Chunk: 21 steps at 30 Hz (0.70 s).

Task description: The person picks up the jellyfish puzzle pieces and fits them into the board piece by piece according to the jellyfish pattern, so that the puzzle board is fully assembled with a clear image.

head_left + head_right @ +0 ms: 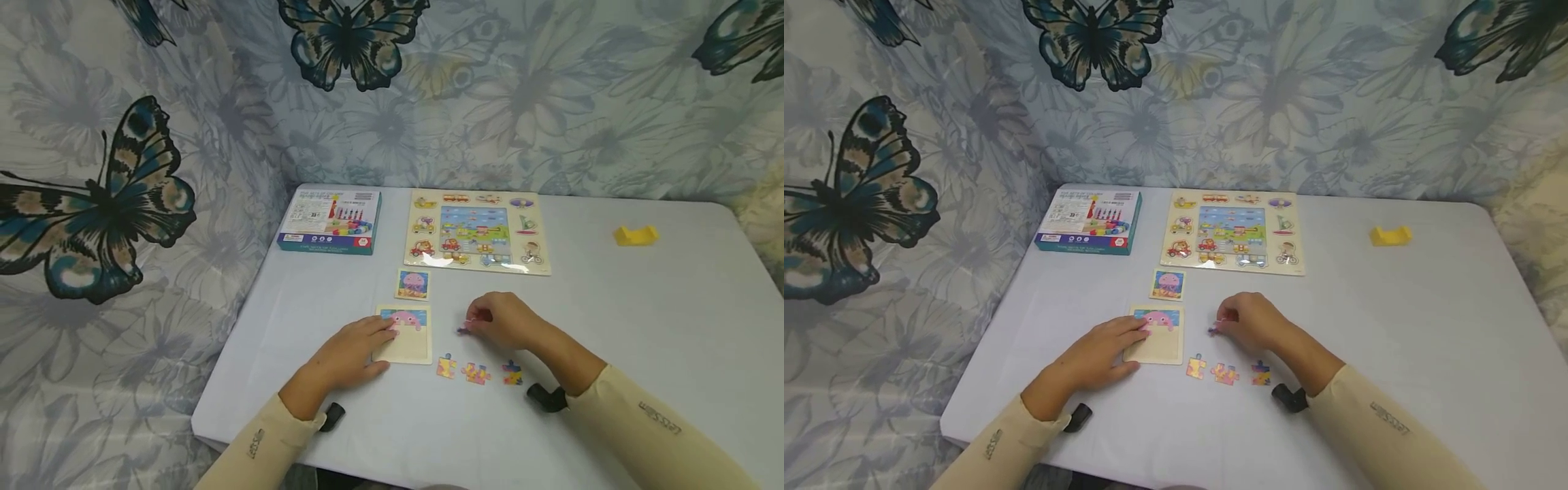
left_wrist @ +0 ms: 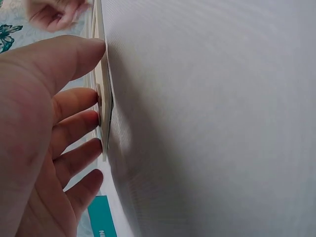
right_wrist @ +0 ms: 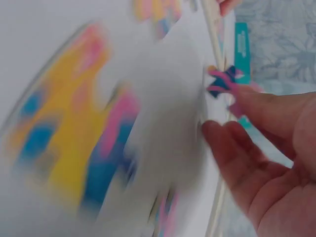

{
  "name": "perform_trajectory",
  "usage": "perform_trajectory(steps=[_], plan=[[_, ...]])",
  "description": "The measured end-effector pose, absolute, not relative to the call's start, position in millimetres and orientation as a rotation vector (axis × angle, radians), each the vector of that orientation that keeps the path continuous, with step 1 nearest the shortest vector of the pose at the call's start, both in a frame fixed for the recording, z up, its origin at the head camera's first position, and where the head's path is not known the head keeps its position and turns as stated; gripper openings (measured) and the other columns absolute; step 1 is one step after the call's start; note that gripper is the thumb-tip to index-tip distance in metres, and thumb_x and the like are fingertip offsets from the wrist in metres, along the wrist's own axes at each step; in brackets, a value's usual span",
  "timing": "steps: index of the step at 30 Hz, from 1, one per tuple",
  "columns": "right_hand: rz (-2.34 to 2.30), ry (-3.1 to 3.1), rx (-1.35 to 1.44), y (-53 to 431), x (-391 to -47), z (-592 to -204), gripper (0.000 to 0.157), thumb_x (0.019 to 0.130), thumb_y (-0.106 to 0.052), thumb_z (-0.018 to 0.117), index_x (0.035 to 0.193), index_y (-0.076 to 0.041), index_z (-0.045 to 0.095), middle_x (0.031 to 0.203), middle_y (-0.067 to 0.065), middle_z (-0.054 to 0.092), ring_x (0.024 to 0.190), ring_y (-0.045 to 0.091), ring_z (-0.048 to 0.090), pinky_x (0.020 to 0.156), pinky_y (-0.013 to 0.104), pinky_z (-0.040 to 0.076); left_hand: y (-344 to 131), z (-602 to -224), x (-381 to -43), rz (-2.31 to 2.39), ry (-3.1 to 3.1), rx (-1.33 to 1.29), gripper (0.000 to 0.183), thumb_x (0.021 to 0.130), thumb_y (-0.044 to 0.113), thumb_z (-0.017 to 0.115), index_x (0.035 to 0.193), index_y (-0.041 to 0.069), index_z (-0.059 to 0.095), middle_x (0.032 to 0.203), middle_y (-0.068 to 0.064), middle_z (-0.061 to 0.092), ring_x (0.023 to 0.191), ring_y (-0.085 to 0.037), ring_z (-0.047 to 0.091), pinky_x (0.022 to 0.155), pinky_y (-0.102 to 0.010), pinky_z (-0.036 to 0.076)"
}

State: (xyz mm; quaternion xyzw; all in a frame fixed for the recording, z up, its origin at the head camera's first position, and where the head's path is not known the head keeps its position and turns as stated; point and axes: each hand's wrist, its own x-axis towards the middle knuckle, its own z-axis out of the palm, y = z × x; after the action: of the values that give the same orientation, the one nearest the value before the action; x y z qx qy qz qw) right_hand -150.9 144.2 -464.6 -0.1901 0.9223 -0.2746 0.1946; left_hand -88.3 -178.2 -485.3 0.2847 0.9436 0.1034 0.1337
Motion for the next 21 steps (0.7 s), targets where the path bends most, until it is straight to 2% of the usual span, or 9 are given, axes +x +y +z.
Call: perform_trajectory(steps=[4,8,11,15,21], plan=[[-0.926,2.486,-0.549,116.9,-160.1,-463.2,0.004,0.095,-0.021,0.074,0.095,-0.017,0.076,0.081,-0.004,0.067,0.073,0.014,0.058,0.065,0.027,0.050,-178.1,-485.0,-88.8,0.308,2.723,0.795,0.060,0.098,0.043,0.066,0.151,0.020,0.051,0.162,0.003,0.041,0.151,-0.021,0.036,0.123,-0.043,0.033],[-0.954,2.413,-0.657,83.2,-164.8,-466.5,0.012,0.096,-0.023,0.073,0.104,-0.017,0.080,0.088,-0.007,0.074,0.078,0.012,0.059,0.070,0.027,0.051,-177.4,-486.0,-91.5,0.331,2.704,0.756,0.062,0.098,0.044,0.065,0.153,0.021,0.048,0.161,0.005,0.043,0.152,-0.019,0.035,0.123,-0.041,0.032],[-0.900,2.444,-0.730,62.2,-166.2,-472.7,0.013,0.095,-0.024,0.074,0.105,-0.016,0.080,0.089,-0.009,0.072,0.080,0.010,0.056,0.072,0.026,0.050,-177.3,-486.1,-92.9,0.358,2.689,0.756,0.060,0.098,0.042,0.067,0.152,0.023,0.049,0.160,0.005,0.045,0.151,-0.019,0.036,0.123,-0.042,0.033],[-0.848,2.488,-0.770,43.9,-165.8,-477.6,0.013,0.094,-0.020,0.075,0.102,-0.011,0.077,0.078,-0.006,0.065,0.072,0.009,0.056,0.067,0.026,0.050,-179.5,-483.8,-93.1,0.328,2.677,0.808,0.058,0.098,0.041,0.067,0.151,0.027,0.051,0.163,0.004,0.041,0.152,-0.021,0.035,0.122,-0.044,0.035],[-0.808,2.520,-0.817,31.9,-166.1,-477.9,0.010,0.092,-0.014,0.075,0.100,-0.009,0.076,0.077,-0.006,0.063,0.071,0.010,0.055,0.065,0.025,0.048,-184.9,-481.4,-92.6,0.293,2.674,0.842,0.054,0.098,0.040,0.067,0.150,0.030,0.054,0.163,-0.001,0.039,0.151,-0.022,0.037,0.120,-0.042,0.038]])
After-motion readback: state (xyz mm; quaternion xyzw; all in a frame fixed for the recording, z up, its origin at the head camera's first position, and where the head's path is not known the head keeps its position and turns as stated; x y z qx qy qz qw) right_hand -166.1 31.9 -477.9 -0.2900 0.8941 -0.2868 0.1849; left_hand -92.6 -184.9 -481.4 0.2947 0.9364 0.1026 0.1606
